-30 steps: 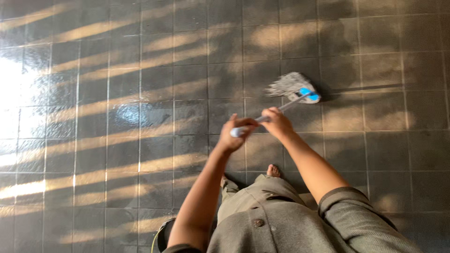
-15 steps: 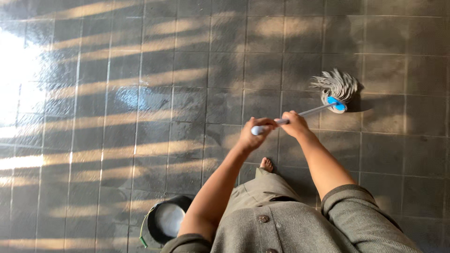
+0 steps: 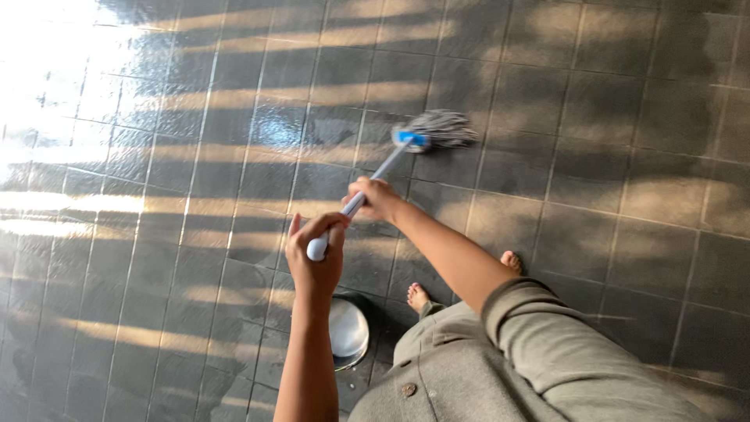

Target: The person mops a tiled floor using a wet mop, repeatedly rinsing and wringing the mop head in a bucket of water.

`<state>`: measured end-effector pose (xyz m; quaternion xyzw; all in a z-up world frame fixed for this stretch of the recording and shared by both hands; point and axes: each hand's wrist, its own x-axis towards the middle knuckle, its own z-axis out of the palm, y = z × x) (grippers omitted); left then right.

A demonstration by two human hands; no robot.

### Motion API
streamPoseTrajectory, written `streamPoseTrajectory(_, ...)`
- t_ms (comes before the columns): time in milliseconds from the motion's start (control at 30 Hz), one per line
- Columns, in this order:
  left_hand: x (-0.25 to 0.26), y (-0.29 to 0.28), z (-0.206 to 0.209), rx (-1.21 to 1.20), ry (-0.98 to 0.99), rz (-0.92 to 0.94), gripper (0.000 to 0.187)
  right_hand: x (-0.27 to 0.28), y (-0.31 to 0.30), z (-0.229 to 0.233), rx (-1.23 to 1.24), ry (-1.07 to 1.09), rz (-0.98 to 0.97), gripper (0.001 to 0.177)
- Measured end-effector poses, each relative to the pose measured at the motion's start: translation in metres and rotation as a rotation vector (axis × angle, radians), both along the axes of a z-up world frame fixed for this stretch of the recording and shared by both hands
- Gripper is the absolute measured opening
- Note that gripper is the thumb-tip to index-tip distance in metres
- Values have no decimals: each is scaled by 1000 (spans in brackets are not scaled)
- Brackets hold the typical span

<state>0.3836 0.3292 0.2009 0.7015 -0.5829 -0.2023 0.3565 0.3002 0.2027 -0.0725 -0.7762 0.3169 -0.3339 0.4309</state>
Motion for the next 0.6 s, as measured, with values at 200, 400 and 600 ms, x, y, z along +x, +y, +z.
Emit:
streamPoseTrajectory(200,50,37,-23,-131,-216,128,13,118,20,-29,98,90,145,20)
streamPoseTrajectory(400,73,46,-14,-108,-181,42,16,110,44,3,125,90,125,19)
streamPoseTrajectory(600,55,35,11,5,16,-167,23,15,62,71,110,232,-20,14)
